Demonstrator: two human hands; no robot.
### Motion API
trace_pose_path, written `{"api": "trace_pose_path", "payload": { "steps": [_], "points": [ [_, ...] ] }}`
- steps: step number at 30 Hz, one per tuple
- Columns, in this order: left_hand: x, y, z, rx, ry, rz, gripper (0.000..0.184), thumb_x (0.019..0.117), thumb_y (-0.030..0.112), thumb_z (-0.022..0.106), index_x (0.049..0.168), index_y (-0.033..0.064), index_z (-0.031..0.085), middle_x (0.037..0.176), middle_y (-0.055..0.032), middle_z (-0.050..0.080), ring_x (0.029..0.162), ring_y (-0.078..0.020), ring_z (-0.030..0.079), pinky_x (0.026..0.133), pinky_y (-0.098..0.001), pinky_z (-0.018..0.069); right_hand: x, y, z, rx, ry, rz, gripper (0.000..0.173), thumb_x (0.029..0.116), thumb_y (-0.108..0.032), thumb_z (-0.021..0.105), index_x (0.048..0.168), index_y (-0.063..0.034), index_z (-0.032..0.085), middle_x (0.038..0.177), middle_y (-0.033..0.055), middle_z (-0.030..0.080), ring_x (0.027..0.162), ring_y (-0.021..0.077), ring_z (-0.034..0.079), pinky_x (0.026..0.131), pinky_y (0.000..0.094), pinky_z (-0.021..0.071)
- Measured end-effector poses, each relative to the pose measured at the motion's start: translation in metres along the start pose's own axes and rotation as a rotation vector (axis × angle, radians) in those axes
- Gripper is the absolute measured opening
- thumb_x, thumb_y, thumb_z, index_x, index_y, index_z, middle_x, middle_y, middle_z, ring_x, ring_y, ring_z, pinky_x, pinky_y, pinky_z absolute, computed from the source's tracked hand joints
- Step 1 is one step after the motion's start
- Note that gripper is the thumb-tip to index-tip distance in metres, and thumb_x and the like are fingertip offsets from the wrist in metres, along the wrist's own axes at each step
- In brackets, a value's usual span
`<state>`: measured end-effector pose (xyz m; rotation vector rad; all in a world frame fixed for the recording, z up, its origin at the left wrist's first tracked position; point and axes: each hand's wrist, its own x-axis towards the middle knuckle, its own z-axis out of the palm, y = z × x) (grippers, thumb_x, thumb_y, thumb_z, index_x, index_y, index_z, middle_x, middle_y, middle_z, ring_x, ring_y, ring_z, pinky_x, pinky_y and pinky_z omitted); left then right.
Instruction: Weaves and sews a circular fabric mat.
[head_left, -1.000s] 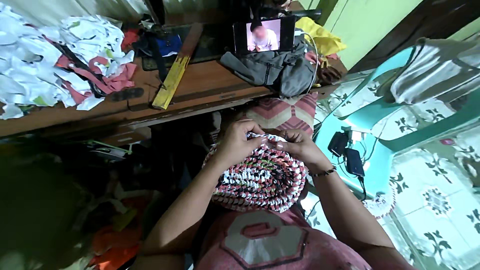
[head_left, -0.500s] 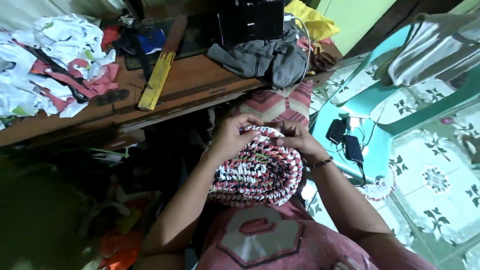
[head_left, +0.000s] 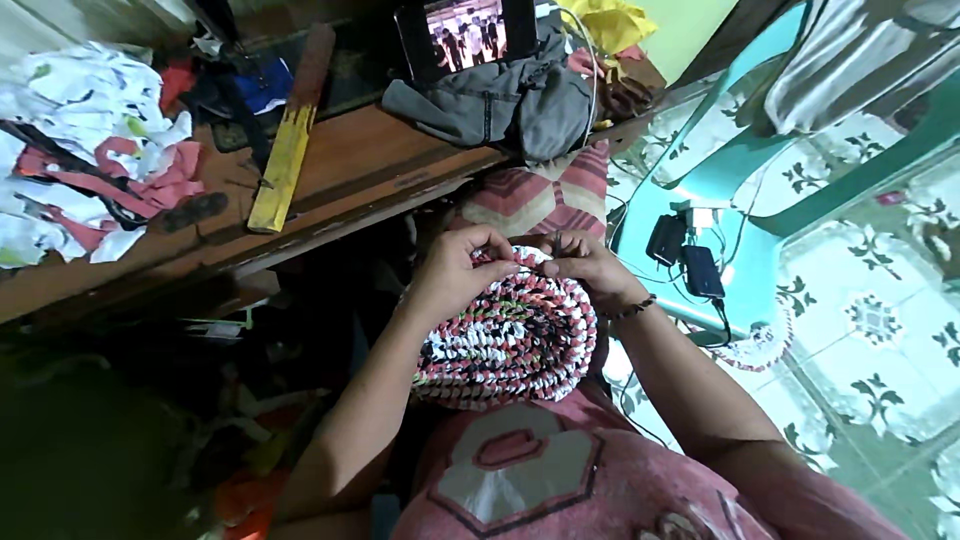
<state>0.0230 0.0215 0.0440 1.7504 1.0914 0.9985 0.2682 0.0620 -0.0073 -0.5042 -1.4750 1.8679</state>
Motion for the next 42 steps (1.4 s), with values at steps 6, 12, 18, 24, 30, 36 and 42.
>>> {"api": "trace_pose_path", "payload": {
  "steps": [6, 12, 18, 24, 30, 36, 42],
  "points": [
    [0.001, -0.004, 0.000, -0.094, 0.005, 0.031, 0.014, 0.0859, -0.002, 0.076, 0.096, 0.0047, 0.070, 0.093, -0.0025, 0.072, 0.088, -0.0116, 0.069, 0.081, -0.0283, 0.0599, -0.007, -0.002, 0.004, 0.119, 0.110, 0.078, 0.051, 0.1059, -0.042, 0.031, 0.113, -0.0117, 0.071, 0.070, -0.0046, 0.059, 0.055, 0.0007, 0.051, 0.049, 0.0185, 0.0463],
    [-0.004, 0.001, -0.004, -0.122, -0.039, 0.050, 0.020, 0.0902, -0.003, 0.071, 0.109, 0.0037, 0.074, 0.108, -0.0033, 0.074, 0.096, -0.0113, 0.071, 0.084, -0.0267, 0.0609, -0.007, -0.008, 0.007, -0.110, 0.112, 0.126, 0.034, 0.1086, -0.025, 0.042, 0.120, -0.0117, 0.072, 0.090, 0.0000, 0.072, 0.067, 0.0022, 0.063, 0.057, 0.0199, 0.0546],
    [-0.006, 0.007, -0.005, -0.084, -0.078, 0.048, 0.023, 0.0921, -0.001, 0.069, 0.113, 0.0053, 0.076, 0.113, -0.0027, 0.073, 0.098, -0.0092, 0.070, 0.081, -0.0240, 0.0610, -0.013, -0.008, 0.010, -0.184, 0.072, 0.083, 0.024, 0.1063, -0.008, 0.046, 0.114, -0.0063, 0.069, 0.091, 0.0019, 0.072, 0.072, 0.0042, 0.066, 0.062, 0.0208, 0.0570],
    [-0.004, 0.015, 0.001, -0.047, -0.020, 0.019, 0.019, 0.0849, 0.003, 0.080, 0.102, 0.0070, 0.073, 0.098, -0.0005, 0.074, 0.090, -0.0113, 0.071, 0.080, -0.0277, 0.0613, -0.020, -0.005, 0.009, -0.198, 0.059, 0.040, 0.018, 0.0975, 0.000, 0.056, 0.105, -0.0066, 0.070, 0.087, 0.0005, 0.070, 0.072, 0.0034, 0.064, 0.064, 0.0202, 0.0555],
    [-0.004, 0.012, 0.004, -0.071, -0.016, 0.021, 0.018, 0.0860, 0.000, 0.077, 0.102, 0.0073, 0.071, 0.097, -0.0011, 0.073, 0.087, -0.0117, 0.070, 0.075, -0.0266, 0.0607, -0.022, -0.002, 0.010, -0.163, 0.099, 0.017, 0.015, 0.0921, 0.001, 0.064, 0.101, -0.0068, 0.073, 0.096, 0.0028, 0.074, 0.077, 0.0050, 0.067, 0.067, 0.0222, 0.0577],
    [-0.004, 0.010, 0.004, -0.164, -0.040, 0.021, 0.016, 0.0880, -0.002, 0.074, 0.102, 0.0043, 0.072, 0.097, -0.0036, 0.073, 0.088, -0.0129, 0.070, 0.078, -0.0278, 0.0603, -0.022, 0.001, 0.014, -0.188, 0.136, -0.025, 0.014, 0.0899, 0.000, 0.065, 0.098, -0.0080, 0.072, 0.091, 0.0010, 0.073, 0.074, 0.0042, 0.065, 0.065, 0.0210, 0.0562],
    [-0.005, 0.005, 0.003, -0.281, -0.071, 0.024, 0.017, 0.0868, -0.005, 0.074, 0.103, 0.0019, 0.073, 0.097, -0.0062, 0.073, 0.086, -0.0140, 0.070, 0.076, -0.0278, 0.0602, -0.023, 0.008, 0.018, -0.144, 0.113, -0.058, 0.012, 0.0919, -0.006, 0.064, 0.098, -0.0113, 0.072, 0.096, -0.0017, 0.072, 0.080, 0.0019, 0.065, 0.070, 0.0194, 0.0555]
  ]
}}
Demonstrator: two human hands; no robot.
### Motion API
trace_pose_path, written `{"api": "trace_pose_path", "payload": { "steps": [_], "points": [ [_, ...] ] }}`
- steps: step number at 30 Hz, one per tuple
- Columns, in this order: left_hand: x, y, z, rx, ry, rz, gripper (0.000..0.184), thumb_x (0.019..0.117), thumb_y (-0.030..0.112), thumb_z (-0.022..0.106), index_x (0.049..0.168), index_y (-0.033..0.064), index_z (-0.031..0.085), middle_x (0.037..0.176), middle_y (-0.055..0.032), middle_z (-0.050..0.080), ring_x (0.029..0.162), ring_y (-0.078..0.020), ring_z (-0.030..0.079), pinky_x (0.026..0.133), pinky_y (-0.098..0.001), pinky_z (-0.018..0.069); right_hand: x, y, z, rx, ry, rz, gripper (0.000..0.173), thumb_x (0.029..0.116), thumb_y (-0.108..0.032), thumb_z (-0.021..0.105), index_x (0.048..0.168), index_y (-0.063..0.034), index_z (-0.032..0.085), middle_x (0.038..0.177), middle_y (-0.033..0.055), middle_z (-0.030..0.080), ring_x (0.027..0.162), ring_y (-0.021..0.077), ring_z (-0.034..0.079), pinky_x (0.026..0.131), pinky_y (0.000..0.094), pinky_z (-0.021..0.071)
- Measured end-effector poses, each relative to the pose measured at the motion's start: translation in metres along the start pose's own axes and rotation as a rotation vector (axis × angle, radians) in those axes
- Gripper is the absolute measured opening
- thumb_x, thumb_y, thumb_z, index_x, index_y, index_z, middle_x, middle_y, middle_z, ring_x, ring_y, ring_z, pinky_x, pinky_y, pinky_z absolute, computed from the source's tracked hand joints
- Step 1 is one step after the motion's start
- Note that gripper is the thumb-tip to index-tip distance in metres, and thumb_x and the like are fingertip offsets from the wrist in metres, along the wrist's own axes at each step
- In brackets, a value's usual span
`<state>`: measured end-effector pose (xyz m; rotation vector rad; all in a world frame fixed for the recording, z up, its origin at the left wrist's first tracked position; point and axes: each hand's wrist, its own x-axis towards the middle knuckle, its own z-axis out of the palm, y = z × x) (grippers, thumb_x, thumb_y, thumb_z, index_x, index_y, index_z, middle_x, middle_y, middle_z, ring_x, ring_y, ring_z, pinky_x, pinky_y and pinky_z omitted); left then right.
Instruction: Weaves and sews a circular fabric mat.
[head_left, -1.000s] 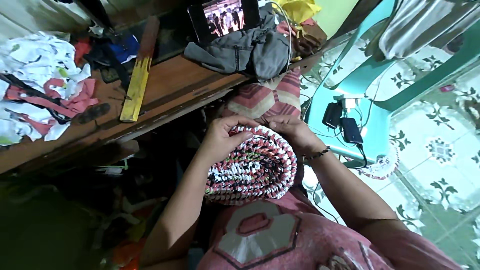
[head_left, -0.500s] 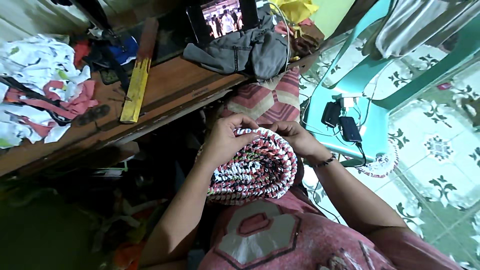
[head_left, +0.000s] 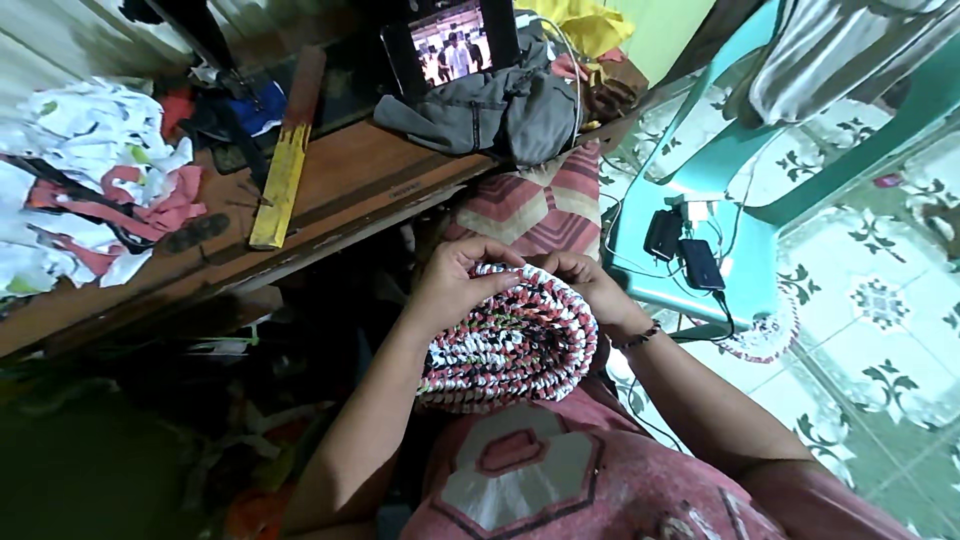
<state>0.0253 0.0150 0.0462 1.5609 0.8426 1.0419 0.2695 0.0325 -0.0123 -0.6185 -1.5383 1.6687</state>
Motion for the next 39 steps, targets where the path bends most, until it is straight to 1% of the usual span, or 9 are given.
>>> {"api": "trace_pose_path", "payload": {
  "steps": [4, 7, 10, 14, 17, 21, 25, 30, 39],
  "points": [
    [0.000, -0.001, 0.000, -0.004, -0.003, 0.005, 0.017, 0.0864, -0.004, 0.074, 0.102, 0.0022, 0.073, 0.097, -0.0058, 0.073, 0.087, -0.0135, 0.070, 0.077, -0.0277, 0.0601, 0.000, 0.003, 0.001, 0.016, 0.011, -0.031, 0.012, 0.0907, -0.005, 0.065, 0.097, -0.0119, 0.072, 0.092, -0.0031, 0.071, 0.078, 0.0009, 0.064, 0.069, 0.0183, 0.0549],
    [0.001, -0.001, 0.002, -0.018, -0.008, -0.014, 0.018, 0.0857, -0.005, 0.074, 0.102, 0.0027, 0.073, 0.098, -0.0053, 0.073, 0.088, -0.0128, 0.070, 0.076, -0.0270, 0.0601, -0.002, 0.005, 0.005, 0.047, 0.039, -0.024, 0.009, 0.0876, -0.012, 0.070, 0.095, -0.0168, 0.071, 0.090, -0.0058, 0.070, 0.078, -0.0004, 0.064, 0.068, 0.0177, 0.0544],
    [0.000, 0.000, 0.002, -0.047, -0.005, -0.027, 0.019, 0.0846, -0.005, 0.074, 0.102, 0.0026, 0.073, 0.097, -0.0045, 0.073, 0.087, -0.0109, 0.069, 0.076, -0.0255, 0.0597, -0.004, 0.004, 0.012, 0.117, 0.052, 0.030, 0.008, 0.0905, -0.015, 0.068, 0.093, -0.0212, 0.072, 0.091, -0.0095, 0.071, 0.078, -0.0040, 0.063, 0.068, 0.0152, 0.0538],
    [-0.003, -0.001, 0.001, -0.061, 0.001, 0.003, 0.019, 0.0840, -0.004, 0.075, 0.102, 0.0025, 0.072, 0.097, -0.0040, 0.074, 0.086, -0.0102, 0.069, 0.076, -0.0255, 0.0599, -0.005, -0.001, 0.018, 0.146, 0.066, 0.074, 0.008, 0.0912, -0.015, 0.066, 0.093, -0.0197, 0.073, 0.084, -0.0091, 0.071, 0.072, -0.0048, 0.063, 0.065, 0.0147, 0.0537],
    [-0.004, -0.001, 0.000, -0.057, 0.014, 0.001, 0.020, 0.0841, -0.004, 0.075, 0.103, 0.0027, 0.072, 0.095, -0.0034, 0.073, 0.085, -0.0098, 0.069, 0.075, -0.0256, 0.0600, -0.005, 0.001, 0.017, 0.097, 0.097, 0.055, 0.008, 0.0895, -0.018, 0.069, 0.096, -0.0191, 0.073, 0.087, -0.0089, 0.072, 0.074, -0.0037, 0.063, 0.067, 0.0154, 0.0539],
    [-0.005, -0.002, -0.001, -0.040, 0.031, 0.004, 0.019, 0.0846, -0.005, 0.075, 0.102, 0.0032, 0.072, 0.096, -0.0032, 0.073, 0.086, -0.0101, 0.069, 0.076, -0.0255, 0.0596, -0.006, 0.006, 0.016, 0.101, 0.145, 0.040, 0.011, 0.0912, -0.011, 0.065, 0.095, -0.0170, 0.073, 0.088, -0.0067, 0.072, 0.075, -0.0018, 0.064, 0.069, 0.0174, 0.0549],
    [-0.005, -0.003, 0.001, -0.027, 0.038, 0.008, 0.020, 0.0845, -0.005, 0.075, 0.103, 0.0026, 0.072, 0.096, -0.0040, 0.073, 0.085, -0.0102, 0.069, 0.074, -0.0254, 0.0597, -0.005, 0.008, 0.019, 0.127, 0.139, 0.020, 0.006, 0.0909, -0.015, 0.067, 0.094, -0.0177, 0.071, 0.094, -0.0045, 0.072, 0.081, -0.0002, 0.066, 0.072, 0.0182, 0.0557],
    [-0.006, -0.004, 0.001, -0.036, 0.041, 0.005, 0.020, 0.0844, -0.005, 0.075, 0.103, 0.0026, 0.073, 0.097, -0.0040, 0.073, 0.087, -0.0110, 0.070, 0.077, -0.0267, 0.0602, -0.005, 0.007, 0.021, 0.147, 0.110, -0.015, 0.005, 0.0907, -0.015, 0.069, 0.092, -0.0185, 0.071, 0.094, -0.0060, 0.071, 0.083, -0.0006, 0.065, 0.074, 0.0178, 0.0551],
    [-0.007, -0.003, 0.001, -0.052, 0.024, -0.019, 0.019, 0.0850, -0.003, 0.075, 0.102, 0.0035, 0.073, 0.095, -0.0038, 0.073, 0.083, -0.0099, 0.069, 0.072, -0.0245, 0.0591, -0.003, 0.007, 0.023, 0.179, 0.085, -0.021, 0.009, 0.0893, -0.012, 0.070, 0.090, -0.0214, 0.071, 0.093, -0.0080, 0.070, 0.083, -0.0019, 0.064, 0.073, 0.0167, 0.0546]
  ]
}}
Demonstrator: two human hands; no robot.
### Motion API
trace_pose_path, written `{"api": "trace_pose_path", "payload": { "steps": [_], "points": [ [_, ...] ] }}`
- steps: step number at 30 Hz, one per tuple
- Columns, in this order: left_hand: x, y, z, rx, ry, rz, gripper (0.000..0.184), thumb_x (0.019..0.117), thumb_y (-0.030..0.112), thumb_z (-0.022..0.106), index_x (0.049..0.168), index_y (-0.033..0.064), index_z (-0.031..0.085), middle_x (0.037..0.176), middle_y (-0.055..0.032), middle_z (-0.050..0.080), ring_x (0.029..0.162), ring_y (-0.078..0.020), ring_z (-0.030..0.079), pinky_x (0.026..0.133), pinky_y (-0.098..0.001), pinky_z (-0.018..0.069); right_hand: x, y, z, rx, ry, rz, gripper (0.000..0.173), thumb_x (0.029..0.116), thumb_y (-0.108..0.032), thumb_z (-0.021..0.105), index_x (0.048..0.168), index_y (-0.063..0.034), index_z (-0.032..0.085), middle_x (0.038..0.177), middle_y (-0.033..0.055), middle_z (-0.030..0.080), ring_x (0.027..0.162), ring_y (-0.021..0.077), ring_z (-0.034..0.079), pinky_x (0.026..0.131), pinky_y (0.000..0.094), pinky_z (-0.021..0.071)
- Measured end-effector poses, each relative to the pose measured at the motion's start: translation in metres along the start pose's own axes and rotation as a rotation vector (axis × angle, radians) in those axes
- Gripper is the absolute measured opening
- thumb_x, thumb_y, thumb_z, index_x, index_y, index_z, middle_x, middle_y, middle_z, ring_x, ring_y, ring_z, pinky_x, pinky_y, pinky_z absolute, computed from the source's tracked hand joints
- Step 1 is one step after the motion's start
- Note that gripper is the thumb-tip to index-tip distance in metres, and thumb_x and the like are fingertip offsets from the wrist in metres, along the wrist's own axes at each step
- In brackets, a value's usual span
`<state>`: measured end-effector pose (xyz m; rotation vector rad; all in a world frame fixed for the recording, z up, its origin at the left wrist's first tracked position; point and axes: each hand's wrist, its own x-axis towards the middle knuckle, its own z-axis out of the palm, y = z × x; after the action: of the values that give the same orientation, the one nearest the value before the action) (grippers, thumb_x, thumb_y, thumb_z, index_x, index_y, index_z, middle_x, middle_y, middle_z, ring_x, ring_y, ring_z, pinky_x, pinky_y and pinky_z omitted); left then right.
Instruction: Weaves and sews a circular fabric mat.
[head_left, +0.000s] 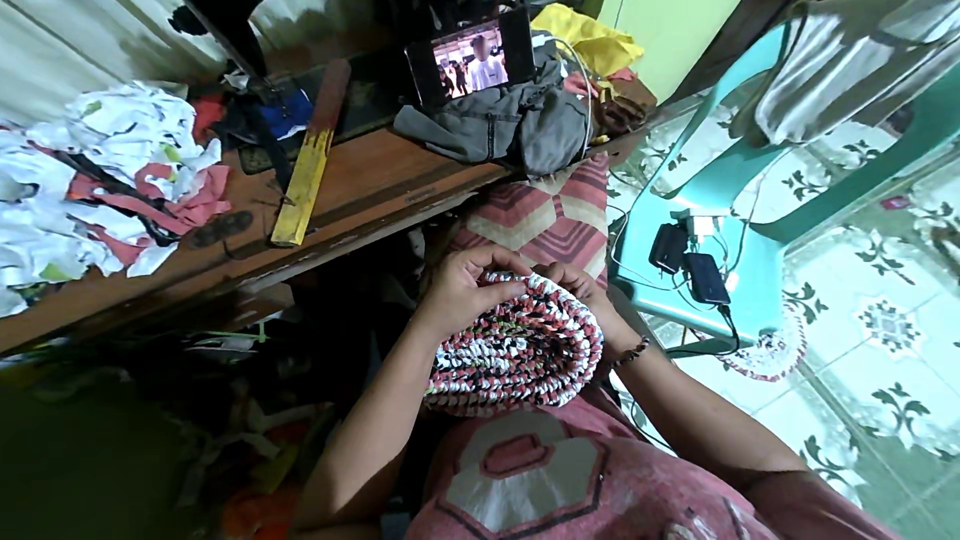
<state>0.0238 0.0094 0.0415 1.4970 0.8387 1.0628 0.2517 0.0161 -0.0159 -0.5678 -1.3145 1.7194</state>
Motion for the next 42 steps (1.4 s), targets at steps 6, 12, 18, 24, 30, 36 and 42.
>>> {"api": "trace_pose_path", "payload": {
  "steps": [6, 12, 18, 24, 30, 36, 42],
  "points": [
    [-0.001, 0.002, 0.003, -0.009, 0.007, -0.007, 0.017, 0.0864, -0.003, 0.074, 0.102, 0.0033, 0.073, 0.095, -0.0042, 0.074, 0.083, -0.0105, 0.069, 0.073, -0.0251, 0.0598, 0.002, 0.000, 0.001, -0.014, -0.003, -0.041, 0.014, 0.0897, -0.005, 0.066, 0.091, -0.0181, 0.072, 0.098, -0.0047, 0.073, 0.089, 0.0011, 0.066, 0.078, 0.0196, 0.0562],
    [-0.002, 0.001, 0.002, -0.029, 0.009, 0.006, 0.019, 0.0844, -0.004, 0.076, 0.102, 0.0024, 0.073, 0.097, -0.0046, 0.073, 0.086, -0.0108, 0.070, 0.075, -0.0257, 0.0603, 0.002, 0.004, -0.004, -0.039, -0.005, -0.046, 0.011, 0.0894, -0.008, 0.068, 0.089, -0.0187, 0.072, 0.099, -0.0051, 0.073, 0.091, 0.0015, 0.067, 0.079, 0.0207, 0.0567],
    [-0.001, -0.001, 0.003, -0.049, -0.004, -0.009, 0.020, 0.0836, -0.005, 0.075, 0.102, 0.0022, 0.072, 0.095, -0.0047, 0.073, 0.084, -0.0104, 0.069, 0.074, -0.0250, 0.0597, 0.002, 0.003, -0.004, -0.008, -0.015, -0.032, 0.008, 0.0887, -0.012, 0.071, 0.090, -0.0197, 0.072, 0.095, -0.0059, 0.072, 0.085, -0.0003, 0.066, 0.075, 0.0185, 0.0557],
    [0.000, -0.001, 0.005, -0.034, 0.001, -0.027, 0.021, 0.0832, -0.008, 0.073, 0.102, 0.0013, 0.071, 0.094, -0.0050, 0.072, 0.082, -0.0100, 0.068, 0.072, -0.0241, 0.0588, 0.005, 0.000, 0.000, -0.028, -0.023, -0.075, 0.009, 0.0894, -0.012, 0.072, 0.098, -0.0159, 0.071, 0.098, -0.0053, 0.071, 0.088, 0.0009, 0.066, 0.078, 0.0189, 0.0560],
    [0.002, -0.003, 0.008, 0.096, 0.031, 0.026, 0.022, 0.0850, -0.009, 0.070, 0.104, 0.0017, 0.069, 0.100, -0.0049, 0.071, 0.092, -0.0117, 0.068, 0.082, -0.0272, 0.0590, 0.019, -0.009, 0.002, 0.171, -0.095, -0.048, 0.051, 0.0872, -0.023, 0.056, 0.138, -0.0201, 0.049, 0.111, 0.0028, 0.064, 0.092, 0.0095, 0.064, 0.076, 0.0236, 0.0551],
    [-0.004, -0.004, -0.004, 0.171, 0.023, 0.028, 0.020, 0.0874, -0.004, 0.071, 0.105, 0.0048, 0.067, 0.100, -0.0023, 0.070, 0.090, -0.0094, 0.068, 0.081, -0.0271, 0.0590, 0.030, -0.037, 0.017, -0.286, -0.207, -0.026, 0.076, 0.0890, -0.031, 0.071, 0.153, -0.0227, 0.031, 0.126, 0.0019, 0.056, 0.096, 0.0102, 0.065, 0.078, 0.0271, 0.0594],
    [-0.005, 0.012, -0.030, 0.273, -0.160, -0.136, 0.017, 0.0858, 0.003, 0.077, 0.099, 0.0067, 0.067, 0.093, -0.0006, 0.071, 0.081, -0.0062, 0.068, 0.075, -0.0239, 0.0582, 0.036, -0.059, 0.016, -0.991, -0.181, -0.333, 0.026, 0.0841, -0.024, 0.081, 0.105, -0.0091, 0.075, 0.114, 0.0067, 0.064, 0.110, 0.0187, 0.059, 0.094, 0.0366, 0.0524]
  ]
}}
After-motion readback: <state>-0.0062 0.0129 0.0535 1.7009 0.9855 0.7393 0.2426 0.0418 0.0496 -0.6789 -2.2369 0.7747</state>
